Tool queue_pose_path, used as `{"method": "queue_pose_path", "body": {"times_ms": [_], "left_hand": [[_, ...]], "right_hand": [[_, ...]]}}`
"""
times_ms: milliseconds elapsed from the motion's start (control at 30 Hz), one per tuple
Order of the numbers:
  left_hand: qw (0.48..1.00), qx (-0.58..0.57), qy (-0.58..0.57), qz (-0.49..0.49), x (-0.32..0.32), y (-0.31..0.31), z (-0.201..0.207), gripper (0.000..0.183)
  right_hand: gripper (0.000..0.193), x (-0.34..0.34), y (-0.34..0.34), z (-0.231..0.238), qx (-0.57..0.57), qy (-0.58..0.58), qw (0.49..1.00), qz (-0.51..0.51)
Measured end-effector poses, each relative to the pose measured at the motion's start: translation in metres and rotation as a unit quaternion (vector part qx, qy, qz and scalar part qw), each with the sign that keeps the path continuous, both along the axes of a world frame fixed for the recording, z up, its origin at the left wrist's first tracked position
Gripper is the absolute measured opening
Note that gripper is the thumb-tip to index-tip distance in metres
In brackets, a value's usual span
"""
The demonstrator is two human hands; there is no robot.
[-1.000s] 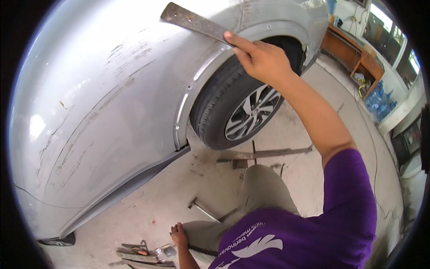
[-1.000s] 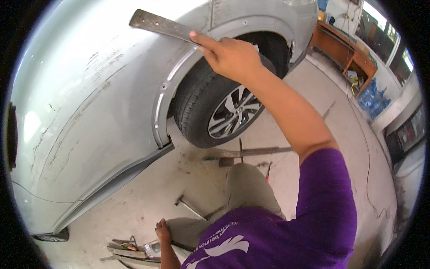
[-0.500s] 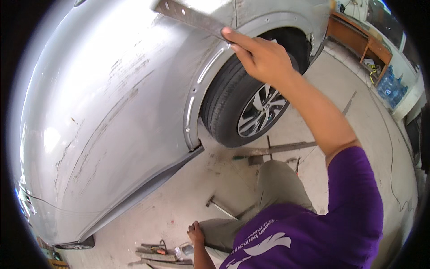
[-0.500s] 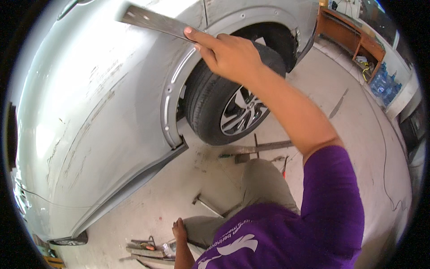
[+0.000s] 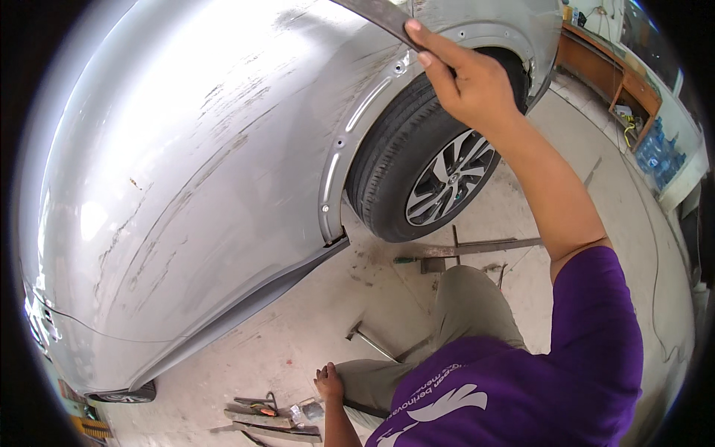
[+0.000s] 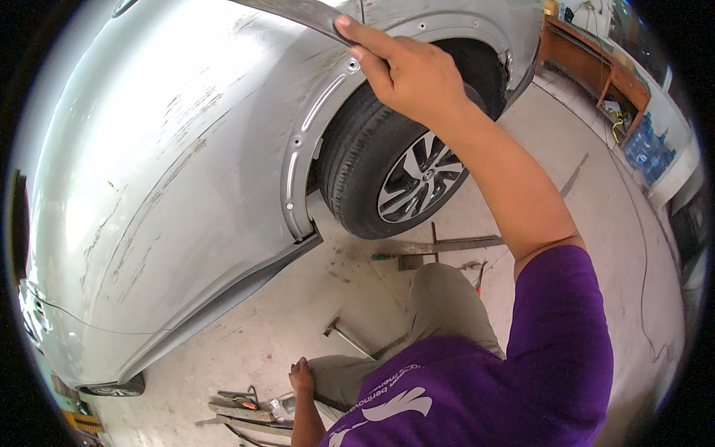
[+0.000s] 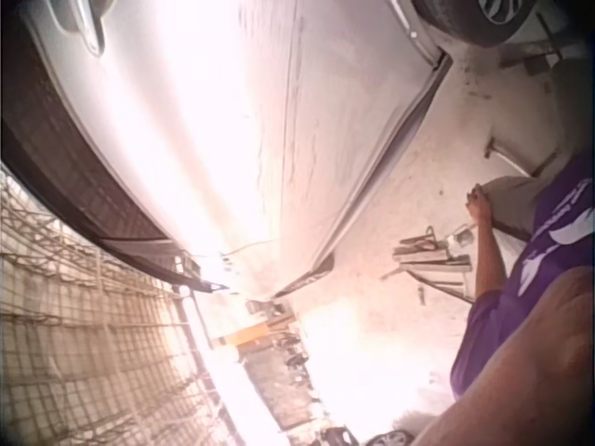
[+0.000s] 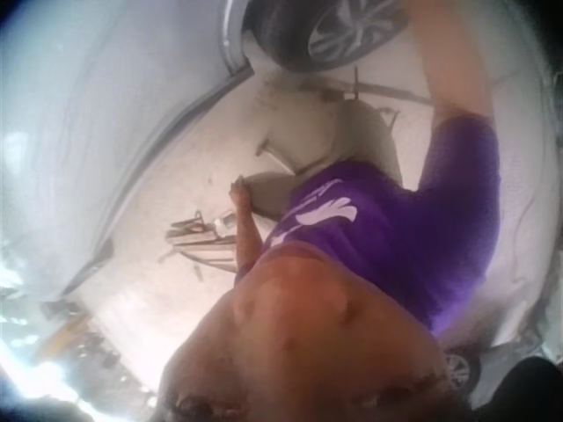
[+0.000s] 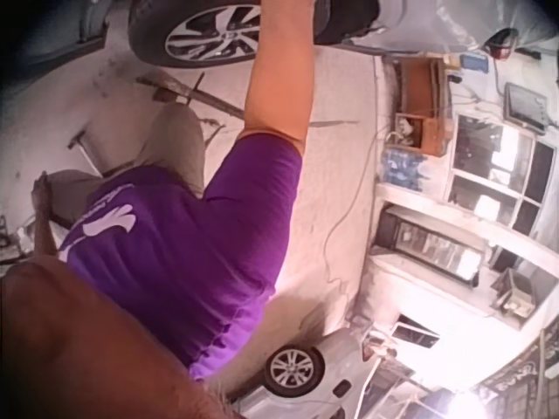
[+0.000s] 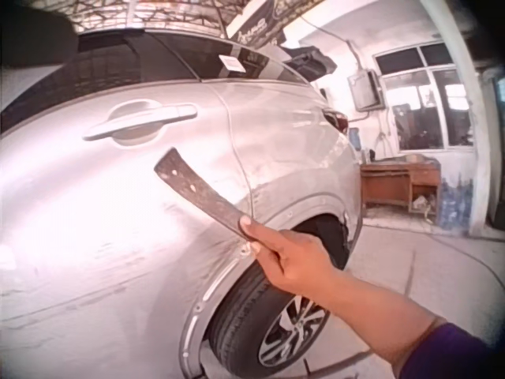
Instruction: The person uses a flat metal tool to scrape and smooth a damaged section of a car's silver rear fender, periodically checking the surface contour by hand.
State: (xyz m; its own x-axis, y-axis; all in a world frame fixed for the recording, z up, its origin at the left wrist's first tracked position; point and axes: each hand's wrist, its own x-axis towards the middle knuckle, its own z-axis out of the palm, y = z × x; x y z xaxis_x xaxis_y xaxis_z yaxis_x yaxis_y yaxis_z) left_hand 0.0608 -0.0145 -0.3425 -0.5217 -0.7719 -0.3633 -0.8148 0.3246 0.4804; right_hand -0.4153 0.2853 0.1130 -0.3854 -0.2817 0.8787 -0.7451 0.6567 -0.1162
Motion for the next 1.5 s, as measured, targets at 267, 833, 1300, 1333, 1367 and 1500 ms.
{"method": "queue_pose_path", "body": {"times_ms": [267, 833, 1300, 1333, 1367, 1500], "left_hand": [[1.0, -0.003, 0.021, -0.015, -0.003, -0.004, -0.002, 0.064], [0.999, 0.036, -0.002, -0.022, -0.004, -0.013, -0.007, 0.059], [0.994, 0.058, 0.089, 0.035, 0.009, -0.008, -0.022, 0.064], [0.996, 0.052, 0.063, 0.018, 0.008, -0.006, -0.012, 0.064], [0.998, 0.047, 0.038, 0.001, 0.006, -0.003, -0.002, 0.065], [0.999, 0.012, 0.034, 0.007, 0.003, 0.001, 0.004, 0.065]], "right_hand": [[0.037, -0.022, 0.015, -0.007, -0.052, 0.022, 0.998, 0.022], [0.038, -0.038, 0.029, -0.008, -0.033, -0.08, 0.994, -0.067], [0.037, -0.057, 0.048, -0.044, -0.107, -0.037, 0.994, -0.009], [0.038, -0.049, 0.05, -0.043, -0.075, -0.099, 0.991, -0.048], [0.038, -0.041, 0.053, -0.037, -0.043, -0.161, 0.982, -0.085], [0.037, -0.023, 0.052, -0.015, -0.114, -0.09, 0.989, 0.002]]}}
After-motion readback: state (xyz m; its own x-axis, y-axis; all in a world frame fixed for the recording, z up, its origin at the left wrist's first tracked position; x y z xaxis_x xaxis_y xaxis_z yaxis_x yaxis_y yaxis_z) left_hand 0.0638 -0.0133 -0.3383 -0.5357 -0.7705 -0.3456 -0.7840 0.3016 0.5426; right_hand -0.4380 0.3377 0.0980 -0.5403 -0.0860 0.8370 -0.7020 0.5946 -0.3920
